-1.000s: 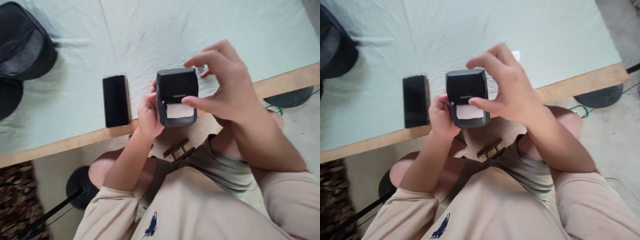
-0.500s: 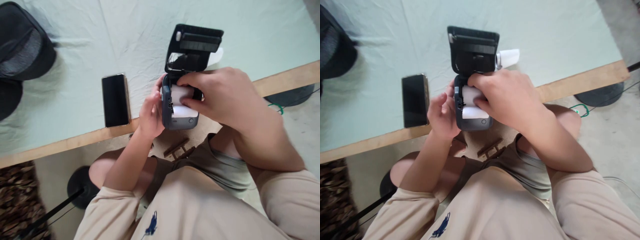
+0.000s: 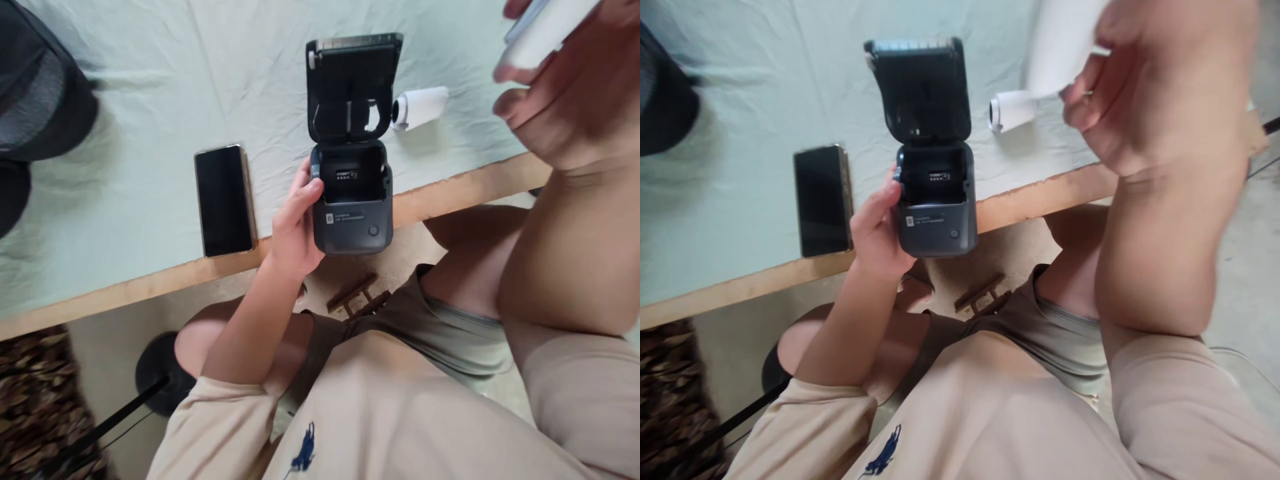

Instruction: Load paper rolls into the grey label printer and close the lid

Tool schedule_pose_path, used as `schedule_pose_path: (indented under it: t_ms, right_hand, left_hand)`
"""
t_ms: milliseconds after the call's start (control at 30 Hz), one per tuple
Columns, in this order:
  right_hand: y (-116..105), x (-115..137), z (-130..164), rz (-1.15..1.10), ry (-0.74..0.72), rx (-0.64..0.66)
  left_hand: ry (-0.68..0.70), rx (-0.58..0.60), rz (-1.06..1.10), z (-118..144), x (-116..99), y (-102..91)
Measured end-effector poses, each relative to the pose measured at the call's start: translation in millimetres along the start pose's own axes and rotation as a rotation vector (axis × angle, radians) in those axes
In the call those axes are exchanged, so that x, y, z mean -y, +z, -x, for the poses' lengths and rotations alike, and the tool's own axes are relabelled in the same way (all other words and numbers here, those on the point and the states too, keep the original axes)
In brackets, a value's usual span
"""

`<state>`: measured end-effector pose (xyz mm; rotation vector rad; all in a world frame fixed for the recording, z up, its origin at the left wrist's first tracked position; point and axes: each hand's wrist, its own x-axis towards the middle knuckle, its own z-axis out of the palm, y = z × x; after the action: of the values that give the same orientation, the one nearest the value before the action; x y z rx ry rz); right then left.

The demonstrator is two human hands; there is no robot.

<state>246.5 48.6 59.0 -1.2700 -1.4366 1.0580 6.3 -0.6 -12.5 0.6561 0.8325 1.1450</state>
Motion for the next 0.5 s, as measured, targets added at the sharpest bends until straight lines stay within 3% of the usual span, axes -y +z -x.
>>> schedule_pose_path:
  t_ms: [67, 133, 200, 267, 333, 433, 500]
  right_hand:
    - [-14, -18, -7, -0.127, 0.052, -0.049]
    - [-23, -39, -13, -0.048, -0.148, -0.172]
    - [-29, -62, -19, 0.175, -0.334, -0.198]
    - [-33, -83, -25, 0.417, -0.285, -0.213]
    - [-37, -102, -32, 0.561, -0.127, -0.23]
    - [-45, -121, -40, 0.597, -0.011, -0.225]
    - [-50, -123, -39, 0.567, -0.06, -0.166]
  left_hand:
    - [0.004, -0.015, -0.02, 0, -1, 0.3]
    - [0.007, -0.01, -0.038, -1, -2, 0.7]
    - [0.009, 0.003, -0.055, -1, -2, 1.3]
    - [0.011, 0.018, -0.056, -2, -2, 1.6]
    - [0.011, 0.029, -0.037, -4, -1, 1.5]
    - [0.033, 0.05, 0.02, -5, 1, 0.7]
    - [0.034, 0.072, 0.045, -4, 2, 0.0]
